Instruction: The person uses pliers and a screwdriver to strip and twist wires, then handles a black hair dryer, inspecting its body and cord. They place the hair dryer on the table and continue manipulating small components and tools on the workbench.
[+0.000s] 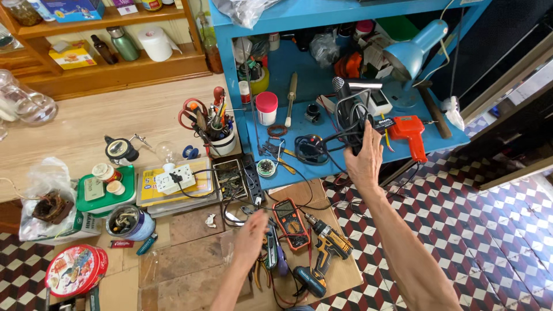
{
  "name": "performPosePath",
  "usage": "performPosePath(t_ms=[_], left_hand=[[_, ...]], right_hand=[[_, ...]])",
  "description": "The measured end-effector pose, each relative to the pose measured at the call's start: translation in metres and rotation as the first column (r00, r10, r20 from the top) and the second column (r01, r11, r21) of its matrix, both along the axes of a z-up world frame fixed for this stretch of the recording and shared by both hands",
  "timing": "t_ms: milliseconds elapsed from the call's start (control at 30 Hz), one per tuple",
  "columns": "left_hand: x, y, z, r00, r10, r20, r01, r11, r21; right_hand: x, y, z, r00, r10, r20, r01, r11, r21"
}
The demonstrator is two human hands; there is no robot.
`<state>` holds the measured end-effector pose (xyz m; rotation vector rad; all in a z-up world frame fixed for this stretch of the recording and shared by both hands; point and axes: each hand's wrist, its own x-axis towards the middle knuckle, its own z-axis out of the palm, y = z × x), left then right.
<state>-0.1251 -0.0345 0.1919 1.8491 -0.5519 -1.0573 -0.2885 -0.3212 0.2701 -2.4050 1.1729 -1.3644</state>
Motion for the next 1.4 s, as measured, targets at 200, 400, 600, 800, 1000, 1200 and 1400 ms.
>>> performPosePath(t_ms=[200,400,600,800,1000,1200,1400], left_hand=[[-0.027,-0.082,-0.005,0.993,-0.113,0.021,0.115,0.978,-0.176],[-0.023,-0.163,-0.038,0.849,0.003,-0.528,-0.12,0.975,-0.188],[-0.041,-0.24,-0.065,0.597,0.072,-0.799,-0.313,0.938,-0.15],[-0.035,-0.265,-0.083,0.592,0.205,-0.779,-0.426,0.901,-0.087],[-0.017,-0.266,-0.086,0.722,0.201,-0.662,-0.382,0.914,-0.139],[0.001,-0.28,-0.064,0.734,0.092,-0.673,-0.367,0.887,-0.279],[0.001,-0.262,-0.031,0.812,0.058,-0.581,-0.313,0.883,-0.349]], right_hand=[[-0.013,0.013,0.001,0.997,0.003,0.075,-0.009,0.997,0.077],[-0.028,0.022,0.036,0.986,-0.031,0.165,0.019,0.997,0.075],[-0.027,0.013,0.054,0.966,-0.065,0.251,0.051,0.997,0.059],[-0.042,0.007,0.066,0.945,-0.061,0.322,0.043,0.997,0.065],[-0.04,0.007,0.085,0.929,0.016,0.37,-0.013,1.0,-0.011],[-0.035,0.014,0.096,0.908,0.04,0.417,-0.043,0.999,-0.002],[-0.034,0.026,0.104,0.902,0.044,0.43,-0.038,0.999,-0.023]])
